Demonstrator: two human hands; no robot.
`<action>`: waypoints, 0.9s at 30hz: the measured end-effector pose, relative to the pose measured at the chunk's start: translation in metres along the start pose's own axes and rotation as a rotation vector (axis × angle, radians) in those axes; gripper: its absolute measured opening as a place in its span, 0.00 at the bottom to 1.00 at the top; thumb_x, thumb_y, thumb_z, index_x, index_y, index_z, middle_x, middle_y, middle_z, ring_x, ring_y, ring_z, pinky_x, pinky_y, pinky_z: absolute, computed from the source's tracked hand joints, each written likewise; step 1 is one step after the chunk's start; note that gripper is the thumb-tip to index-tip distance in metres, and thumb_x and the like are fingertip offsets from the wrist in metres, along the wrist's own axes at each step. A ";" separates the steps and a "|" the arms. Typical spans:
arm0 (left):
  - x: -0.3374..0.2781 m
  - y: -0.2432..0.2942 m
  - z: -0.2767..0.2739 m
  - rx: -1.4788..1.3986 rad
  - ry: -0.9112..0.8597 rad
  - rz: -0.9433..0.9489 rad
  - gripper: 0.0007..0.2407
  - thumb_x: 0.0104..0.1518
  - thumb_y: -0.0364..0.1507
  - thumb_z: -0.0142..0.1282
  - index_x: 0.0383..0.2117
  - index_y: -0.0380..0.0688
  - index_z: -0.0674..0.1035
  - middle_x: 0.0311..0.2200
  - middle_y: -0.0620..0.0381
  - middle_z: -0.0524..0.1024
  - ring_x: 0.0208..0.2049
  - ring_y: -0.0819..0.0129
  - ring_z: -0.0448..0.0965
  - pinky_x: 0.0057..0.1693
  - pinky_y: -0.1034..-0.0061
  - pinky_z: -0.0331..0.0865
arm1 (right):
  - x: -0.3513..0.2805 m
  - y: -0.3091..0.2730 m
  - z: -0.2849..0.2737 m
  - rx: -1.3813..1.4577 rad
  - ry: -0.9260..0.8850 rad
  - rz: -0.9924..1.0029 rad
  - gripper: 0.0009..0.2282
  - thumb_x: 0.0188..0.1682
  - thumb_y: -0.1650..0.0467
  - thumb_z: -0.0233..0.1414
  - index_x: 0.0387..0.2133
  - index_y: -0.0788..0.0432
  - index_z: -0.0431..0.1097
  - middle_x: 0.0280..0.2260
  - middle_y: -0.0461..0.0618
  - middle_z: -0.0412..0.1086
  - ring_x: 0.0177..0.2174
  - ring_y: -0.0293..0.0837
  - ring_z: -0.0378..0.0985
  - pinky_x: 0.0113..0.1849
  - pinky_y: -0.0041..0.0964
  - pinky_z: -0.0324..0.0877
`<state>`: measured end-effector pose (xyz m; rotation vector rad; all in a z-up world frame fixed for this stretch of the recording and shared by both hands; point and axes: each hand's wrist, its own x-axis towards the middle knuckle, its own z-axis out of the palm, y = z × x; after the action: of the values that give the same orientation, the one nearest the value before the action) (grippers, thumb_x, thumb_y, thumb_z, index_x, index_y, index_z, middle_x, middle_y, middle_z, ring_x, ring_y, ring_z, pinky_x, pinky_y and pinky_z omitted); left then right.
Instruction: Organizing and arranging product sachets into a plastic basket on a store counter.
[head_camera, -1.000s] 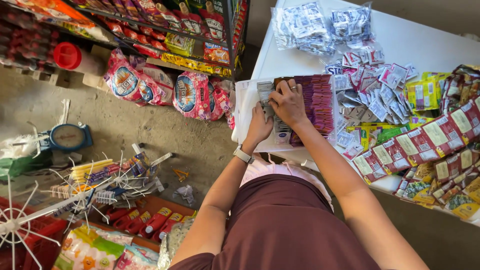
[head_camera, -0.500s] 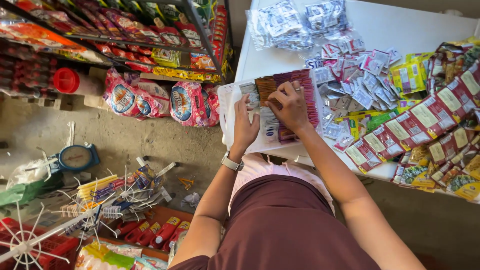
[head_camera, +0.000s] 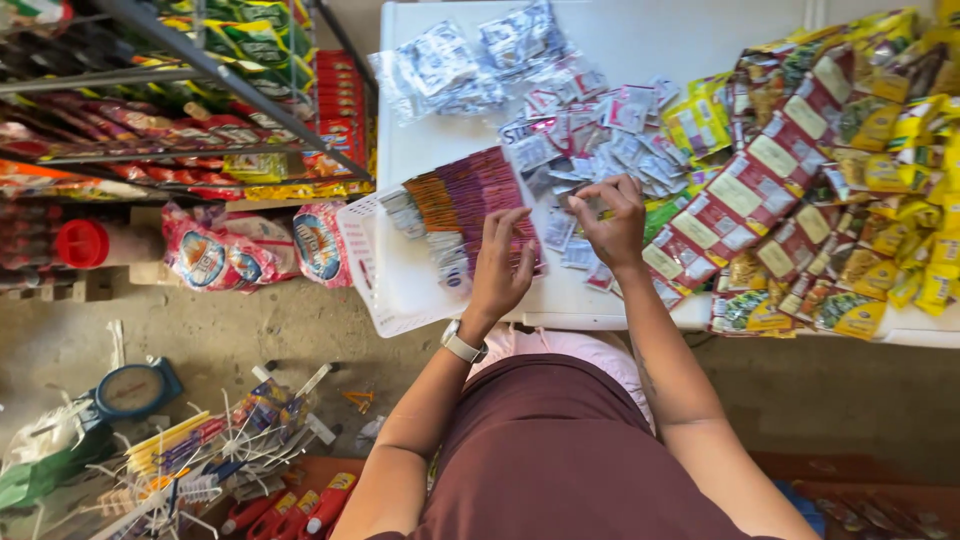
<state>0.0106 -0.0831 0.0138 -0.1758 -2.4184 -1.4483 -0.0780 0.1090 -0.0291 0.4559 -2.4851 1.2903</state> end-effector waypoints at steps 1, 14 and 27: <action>0.000 0.003 0.009 -0.006 -0.004 0.004 0.21 0.59 0.19 0.56 0.59 0.41 0.69 0.52 0.45 0.68 0.51 0.51 0.73 0.57 0.63 0.70 | -0.002 0.011 -0.010 -0.007 0.004 0.002 0.06 0.43 0.71 0.66 0.30 0.57 0.77 0.33 0.50 0.67 0.40 0.52 0.69 0.44 0.45 0.65; 0.011 0.007 0.080 0.022 -0.120 -0.073 0.19 0.58 0.22 0.56 0.57 0.45 0.71 0.52 0.43 0.67 0.46 0.50 0.78 0.51 0.63 0.74 | -0.025 0.097 -0.071 -0.110 0.065 0.042 0.06 0.44 0.75 0.65 0.32 0.59 0.76 0.37 0.52 0.68 0.41 0.52 0.72 0.44 0.44 0.69; 0.006 0.002 0.110 0.235 -0.001 -0.038 0.18 0.55 0.24 0.56 0.53 0.43 0.73 0.49 0.44 0.71 0.45 0.45 0.76 0.49 0.58 0.71 | -0.033 0.116 -0.079 -0.046 -0.160 -0.053 0.07 0.44 0.73 0.65 0.34 0.60 0.78 0.34 0.53 0.66 0.36 0.51 0.72 0.38 0.44 0.69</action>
<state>-0.0173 0.0144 -0.0307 -0.0771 -2.5807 -1.1651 -0.0867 0.2422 -0.0835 0.6325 -2.6067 1.2173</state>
